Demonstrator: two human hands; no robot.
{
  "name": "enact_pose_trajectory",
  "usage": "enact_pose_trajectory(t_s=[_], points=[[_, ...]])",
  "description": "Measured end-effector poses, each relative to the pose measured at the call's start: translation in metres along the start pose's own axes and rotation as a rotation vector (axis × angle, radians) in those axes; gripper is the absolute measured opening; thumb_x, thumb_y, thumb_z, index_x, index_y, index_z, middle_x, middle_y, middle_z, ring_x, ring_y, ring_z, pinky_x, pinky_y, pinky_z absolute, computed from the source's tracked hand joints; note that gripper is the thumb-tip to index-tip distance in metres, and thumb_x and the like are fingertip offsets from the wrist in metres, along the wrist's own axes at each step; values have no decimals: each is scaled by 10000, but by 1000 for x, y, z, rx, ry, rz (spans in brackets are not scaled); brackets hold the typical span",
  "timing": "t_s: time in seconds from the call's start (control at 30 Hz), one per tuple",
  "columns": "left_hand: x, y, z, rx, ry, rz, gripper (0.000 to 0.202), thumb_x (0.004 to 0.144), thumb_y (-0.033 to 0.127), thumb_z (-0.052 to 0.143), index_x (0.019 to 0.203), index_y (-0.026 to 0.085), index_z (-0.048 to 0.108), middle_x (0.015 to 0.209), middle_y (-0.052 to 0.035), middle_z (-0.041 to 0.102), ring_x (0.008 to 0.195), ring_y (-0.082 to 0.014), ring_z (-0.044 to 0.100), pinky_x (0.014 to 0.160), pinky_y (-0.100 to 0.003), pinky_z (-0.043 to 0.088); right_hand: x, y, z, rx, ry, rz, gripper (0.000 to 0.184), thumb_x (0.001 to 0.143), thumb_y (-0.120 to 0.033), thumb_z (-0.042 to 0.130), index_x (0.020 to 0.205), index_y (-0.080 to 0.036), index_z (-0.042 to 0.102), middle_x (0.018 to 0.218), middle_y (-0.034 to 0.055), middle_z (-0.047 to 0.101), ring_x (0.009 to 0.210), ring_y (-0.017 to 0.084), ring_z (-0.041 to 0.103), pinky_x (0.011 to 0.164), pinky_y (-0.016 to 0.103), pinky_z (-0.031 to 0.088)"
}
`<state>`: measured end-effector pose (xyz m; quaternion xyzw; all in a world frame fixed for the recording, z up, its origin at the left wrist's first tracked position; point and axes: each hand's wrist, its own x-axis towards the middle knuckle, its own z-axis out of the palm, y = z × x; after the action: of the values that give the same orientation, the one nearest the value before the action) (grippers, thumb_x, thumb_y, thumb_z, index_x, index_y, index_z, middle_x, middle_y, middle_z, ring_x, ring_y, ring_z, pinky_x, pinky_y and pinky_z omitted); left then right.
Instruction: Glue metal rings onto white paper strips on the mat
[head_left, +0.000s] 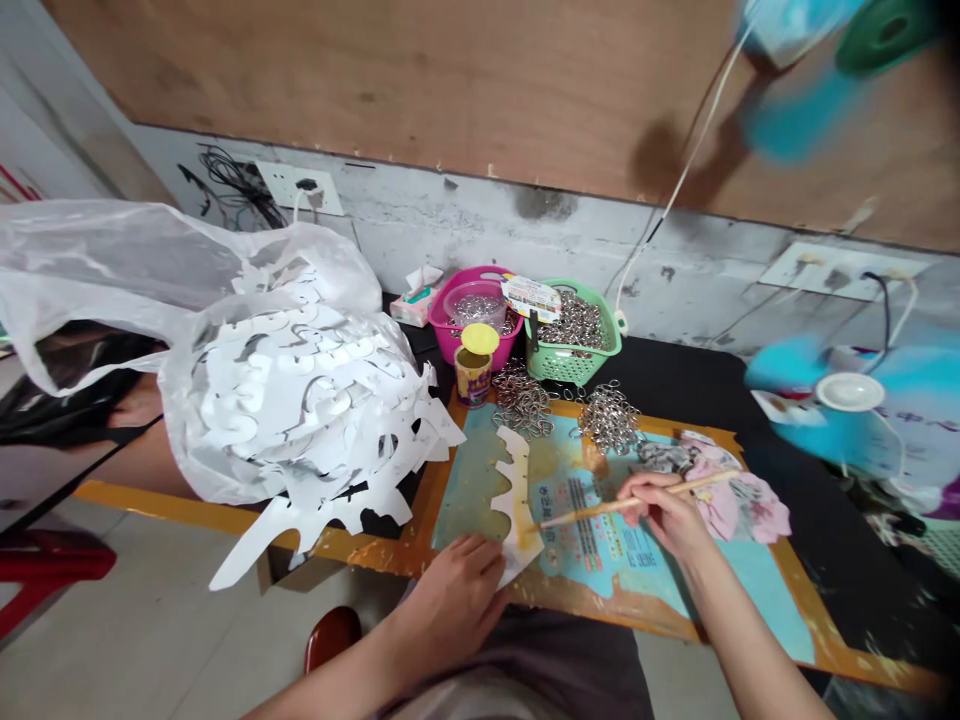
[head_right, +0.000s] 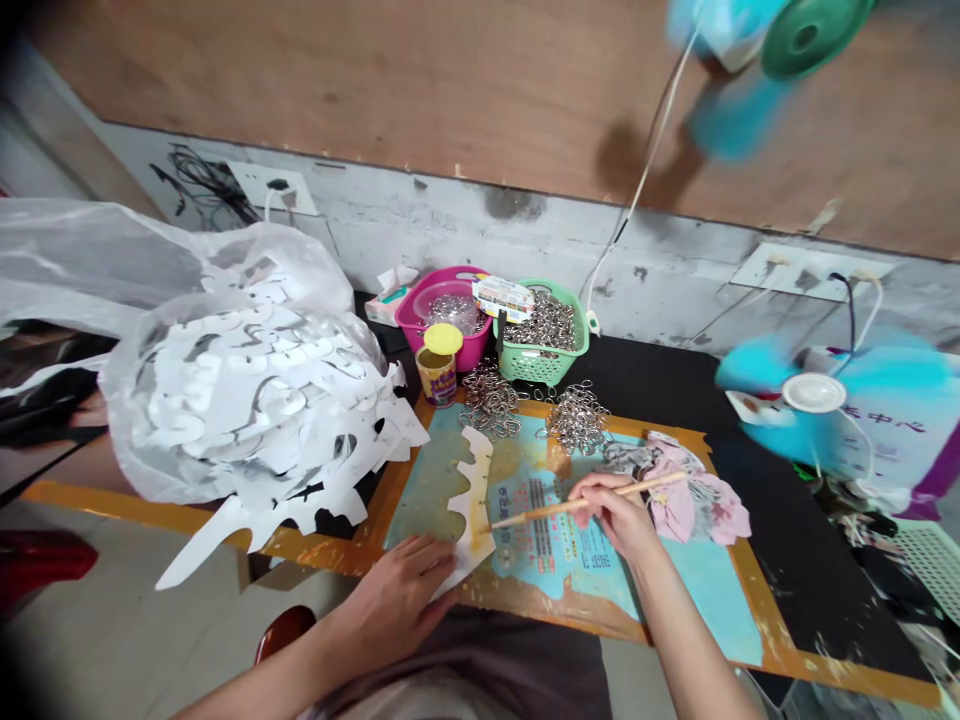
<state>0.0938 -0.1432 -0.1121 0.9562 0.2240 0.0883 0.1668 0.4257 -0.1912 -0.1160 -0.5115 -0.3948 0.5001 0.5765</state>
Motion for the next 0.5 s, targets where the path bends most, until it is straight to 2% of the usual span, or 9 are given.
enact_pose_trajectory(t_s=[0.07,0.2,0.33,0.43,0.5], points=[[-1,1,-1,2,-3,4,149,952,209,475,947,169,618,961,-69,637,889,-221,591,826,-378,526,-1,1,3,-44,1,20,161,767,-314,739,760,-166,802,583,67,718,466,162,656,464,215,524],[-2,4,5,51,33,-13,155,936,147,470,943,164,624,948,-78,645,888,-211,603,823,-356,531,-6,3,6,-117,-117,61,203,793,-348,732,776,-159,803,584,70,717,480,163,658,485,223,528],[-1,5,16,126,82,-30,132,913,101,506,913,159,625,896,-77,646,873,-202,617,813,-335,528,-14,-2,-3,-172,-190,74,219,813,-357,710,766,-159,794,567,60,704,468,161,642,473,228,508],[0,5,21,165,69,-37,114,894,86,532,869,156,617,862,-73,643,836,-197,623,790,-324,531,-21,-10,-16,-247,-144,40,207,833,-344,699,778,-166,789,579,60,707,485,172,648,482,244,514],[1,5,22,184,55,-38,106,885,79,542,861,157,610,859,-73,645,824,-200,627,779,-325,534,-26,-14,-25,-272,-33,-29,192,835,-340,702,783,-176,787,583,57,706,495,179,647,489,258,523]])
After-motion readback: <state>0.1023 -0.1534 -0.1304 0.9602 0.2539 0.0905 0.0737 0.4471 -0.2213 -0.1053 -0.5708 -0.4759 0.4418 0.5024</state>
